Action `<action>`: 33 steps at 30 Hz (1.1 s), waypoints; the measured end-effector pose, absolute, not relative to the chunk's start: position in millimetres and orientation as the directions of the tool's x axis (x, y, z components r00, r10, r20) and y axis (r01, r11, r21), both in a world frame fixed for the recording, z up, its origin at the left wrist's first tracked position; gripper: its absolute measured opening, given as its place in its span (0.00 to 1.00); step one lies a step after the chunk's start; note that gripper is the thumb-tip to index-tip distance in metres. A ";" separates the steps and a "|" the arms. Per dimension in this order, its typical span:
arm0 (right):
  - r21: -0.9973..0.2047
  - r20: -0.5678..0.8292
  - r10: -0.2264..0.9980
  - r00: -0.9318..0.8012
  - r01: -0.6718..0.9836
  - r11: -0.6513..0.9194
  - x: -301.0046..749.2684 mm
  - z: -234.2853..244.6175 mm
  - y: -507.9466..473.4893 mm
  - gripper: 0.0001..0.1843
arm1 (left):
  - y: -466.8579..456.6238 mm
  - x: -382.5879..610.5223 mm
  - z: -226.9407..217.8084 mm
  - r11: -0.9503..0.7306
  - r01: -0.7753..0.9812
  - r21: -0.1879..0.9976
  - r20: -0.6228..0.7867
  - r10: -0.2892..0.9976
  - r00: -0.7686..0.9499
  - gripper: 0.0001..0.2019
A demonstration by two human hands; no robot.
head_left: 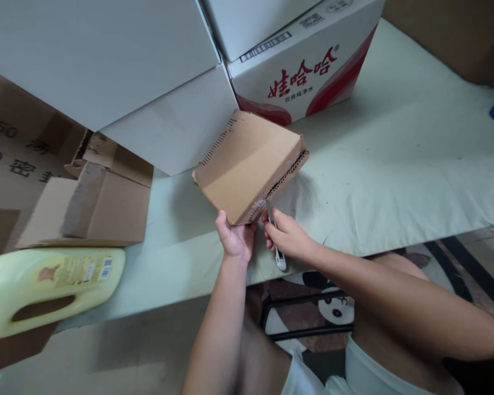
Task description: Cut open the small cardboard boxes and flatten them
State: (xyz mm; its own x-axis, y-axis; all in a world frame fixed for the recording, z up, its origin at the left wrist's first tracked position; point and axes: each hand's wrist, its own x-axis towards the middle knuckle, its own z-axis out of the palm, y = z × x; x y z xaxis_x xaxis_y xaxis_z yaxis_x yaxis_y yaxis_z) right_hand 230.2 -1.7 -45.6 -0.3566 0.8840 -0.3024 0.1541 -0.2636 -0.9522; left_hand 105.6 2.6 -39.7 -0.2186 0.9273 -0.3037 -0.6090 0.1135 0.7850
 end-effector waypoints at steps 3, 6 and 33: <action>-0.953 -0.302 0.884 -0.358 0.151 -0.264 230.3 -44.6 -1.9 0.05 | 2.8 105.9 -39.6 0.106 -0.610 0.786 -0.296 0.929 -0.220 0.31; -0.952 -0.305 0.882 -0.358 0.150 -0.268 230.5 -44.2 -2.2 0.04 | 2.9 106.8 -38.7 0.108 -0.625 0.773 -0.309 0.924 -0.223 0.30; -0.959 -0.254 0.901 -0.352 0.210 -0.189 231.6 -45.0 -2.7 0.05 | 2.4 105.6 -37.7 0.115 -0.628 0.769 -0.311 0.927 -0.211 0.29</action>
State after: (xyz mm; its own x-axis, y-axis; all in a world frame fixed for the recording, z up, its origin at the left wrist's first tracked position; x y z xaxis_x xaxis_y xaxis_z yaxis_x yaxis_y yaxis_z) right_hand 231.6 -2.7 -45.0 -0.3516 0.9010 -0.2542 0.2102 -0.1886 -0.9593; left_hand 105.6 2.4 -37.7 -0.2112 0.9268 -0.3105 -0.6284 0.1146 0.7694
